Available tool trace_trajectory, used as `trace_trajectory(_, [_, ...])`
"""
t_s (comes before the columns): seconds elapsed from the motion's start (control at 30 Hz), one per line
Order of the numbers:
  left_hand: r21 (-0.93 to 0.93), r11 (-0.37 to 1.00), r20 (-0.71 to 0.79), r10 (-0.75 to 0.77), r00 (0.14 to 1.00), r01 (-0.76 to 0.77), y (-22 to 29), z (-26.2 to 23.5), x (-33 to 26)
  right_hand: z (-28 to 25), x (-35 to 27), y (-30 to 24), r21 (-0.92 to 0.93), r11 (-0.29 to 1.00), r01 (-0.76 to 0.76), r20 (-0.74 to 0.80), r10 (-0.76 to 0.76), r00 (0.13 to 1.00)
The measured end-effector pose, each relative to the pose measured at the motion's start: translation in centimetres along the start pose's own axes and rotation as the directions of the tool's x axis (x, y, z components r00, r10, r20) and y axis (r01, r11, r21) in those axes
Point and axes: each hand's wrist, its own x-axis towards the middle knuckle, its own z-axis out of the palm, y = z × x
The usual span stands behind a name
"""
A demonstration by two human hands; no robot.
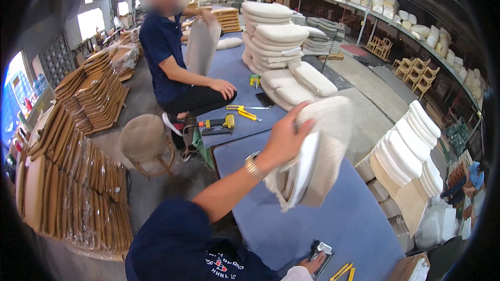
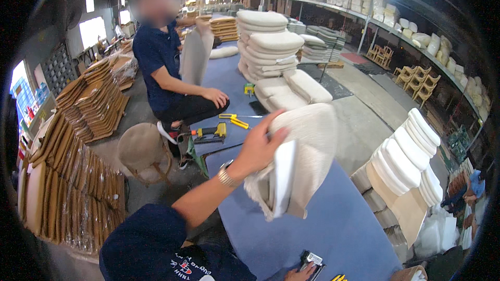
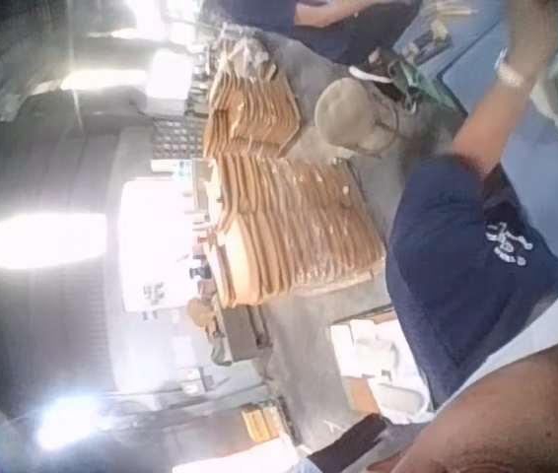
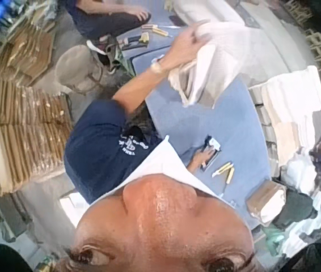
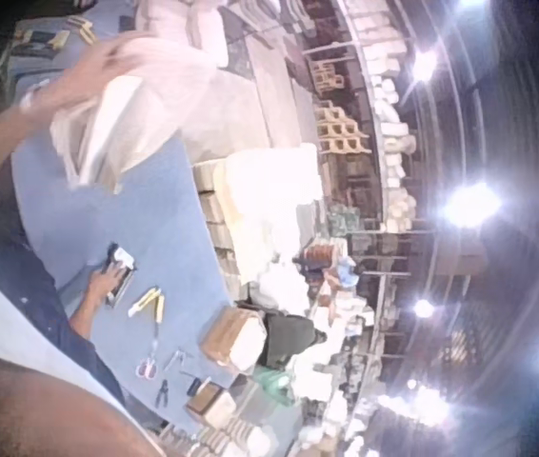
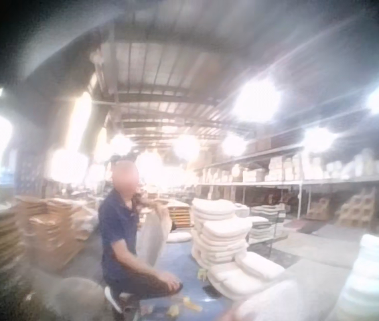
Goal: The person covers a cushion with fabric, folds and tucks the edges, and uses a staple gun to secure the fabric. They trim excess fabric with a utility knife and repeat the process on multiple cushions.
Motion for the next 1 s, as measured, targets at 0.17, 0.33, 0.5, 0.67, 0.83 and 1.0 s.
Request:
trace_trajectory(0.17, [-0.025, 0.952, -0.073, -0.307, 0.949, 0.306, -11.6, -4.7, -11.5, 2.0, -0.3, 1.6, 0.597, 0.802, 0.002, -0.007, 0.003, 1.0])
trace_trajectory(0.33, [-0.475, 0.367, 0.079, -0.887, 0.455, 0.8, -25.5, -10.8, -24.0, 2.4, 0.1, 3.9, 0.164, 0.937, 0.309, -0.103, -0.295, 0.95])
trace_trajectory(0.5, [-0.39, 0.101, 0.142, -0.976, 0.168, 0.915, -28.7, -10.3, -31.3, 1.5, 1.4, 3.7, 0.369, 0.902, 0.225, -0.151, -0.18, 0.972])
trace_trajectory(0.67, [-0.308, 0.177, -0.014, -0.983, 0.181, 0.935, -31.1, -10.0, -33.2, -0.8, 2.1, 2.7, -0.188, 0.962, 0.199, 0.044, -0.194, 0.98])
trace_trajectory(0.83, [-0.107, 0.247, -0.054, -0.969, 0.243, 0.963, -33.0, -10.6, -32.7, -0.3, 5.7, 7.0, -0.43, 0.902, 0.039, -0.038, -0.061, 0.997])
trace_trajectory(1.0, [-0.163, 0.322, -0.143, -0.943, 0.3, 0.933, -35.5, -10.5, -33.5, -0.1, 12.2, 3.8, -0.017, 0.992, 0.122, -0.121, -0.123, 0.985])
